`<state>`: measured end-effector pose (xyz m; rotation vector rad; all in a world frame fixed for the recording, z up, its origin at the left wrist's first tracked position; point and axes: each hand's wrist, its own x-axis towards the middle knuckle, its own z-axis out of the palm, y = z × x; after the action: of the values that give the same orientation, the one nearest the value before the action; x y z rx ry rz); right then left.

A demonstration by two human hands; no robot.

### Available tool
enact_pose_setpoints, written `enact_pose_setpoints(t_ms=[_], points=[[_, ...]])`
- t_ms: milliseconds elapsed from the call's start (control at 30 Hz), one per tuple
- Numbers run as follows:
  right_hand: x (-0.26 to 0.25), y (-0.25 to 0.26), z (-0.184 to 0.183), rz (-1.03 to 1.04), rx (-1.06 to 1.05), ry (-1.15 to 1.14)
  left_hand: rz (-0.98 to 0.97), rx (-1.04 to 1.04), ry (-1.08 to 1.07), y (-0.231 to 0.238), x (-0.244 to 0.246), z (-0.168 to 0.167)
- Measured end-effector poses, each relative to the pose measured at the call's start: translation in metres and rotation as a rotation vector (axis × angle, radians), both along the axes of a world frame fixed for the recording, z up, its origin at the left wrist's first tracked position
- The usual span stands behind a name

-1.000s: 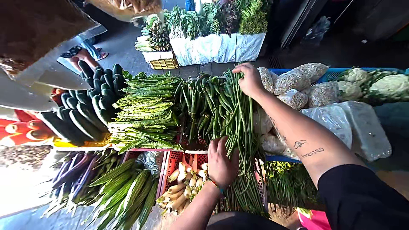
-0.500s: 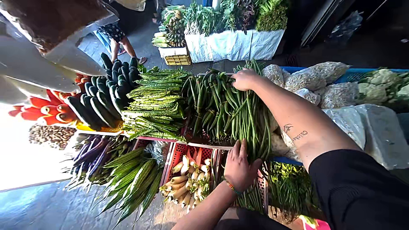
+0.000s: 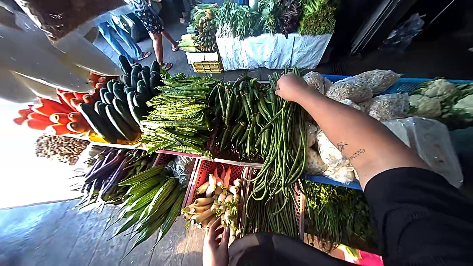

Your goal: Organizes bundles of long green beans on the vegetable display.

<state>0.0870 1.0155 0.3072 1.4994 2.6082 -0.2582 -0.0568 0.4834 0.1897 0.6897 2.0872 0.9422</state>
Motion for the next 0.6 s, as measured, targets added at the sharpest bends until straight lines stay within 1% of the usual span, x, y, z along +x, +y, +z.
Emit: enact_pose_setpoints(t_ms=[100, 167, 200, 233, 300, 367, 400, 433, 467, 500, 533, 567, 600], points=[[0.0, 0.0, -0.009, 0.02, 0.07, 0.04, -0.067, 0.039, -0.016, 0.02, -0.001, -0.001], [0.0, 0.002, -0.01, 0.069, 0.073, 0.006, -0.137, 0.076, -0.011, 0.034, -0.005, 0.002], [0.001, 0.003, -0.009, 0.072, 0.062, 0.016, -0.167, 0.105, 0.005, 0.04, -0.008, 0.004], [0.002, 0.005, -0.004, 0.041, 0.044, 0.079, -0.193, 0.138, 0.02, 0.046, -0.015, 0.005], [0.003, 0.005, 0.016, -0.107, 0.004, 0.353, -0.195, 0.183, 0.036, 0.049, -0.032, 0.004], [0.0, -0.017, 0.042, -0.257, -0.067, 0.728, -0.141, 0.174, 0.037, 0.047, -0.051, 0.001], [-0.004, -0.038, 0.059, -0.242, -0.168, 0.892, -0.108, 0.16, 0.033, 0.045, -0.062, 0.001], [-0.005, -0.067, 0.078, -0.117, -0.366, 1.003, -0.078, 0.143, 0.032, 0.042, -0.073, 0.0], [-0.005, -0.097, 0.095, 0.071, -0.614, 1.004, -0.048, 0.135, 0.027, 0.039, -0.084, -0.003], [-0.008, -0.119, 0.111, 0.252, -0.812, 0.884, -0.012, 0.132, 0.015, 0.035, -0.095, -0.007], [-0.014, -0.127, 0.122, 0.357, -0.884, 0.711, 0.026, 0.131, 0.008, 0.032, -0.105, -0.013], [-0.021, -0.123, 0.123, 0.37, -0.802, 0.563, 0.07, 0.12, -0.007, 0.029, -0.113, -0.017], [-0.028, -0.106, 0.113, 0.3, -0.617, 0.468, 0.111, 0.108, -0.025, 0.026, -0.12, -0.019]])
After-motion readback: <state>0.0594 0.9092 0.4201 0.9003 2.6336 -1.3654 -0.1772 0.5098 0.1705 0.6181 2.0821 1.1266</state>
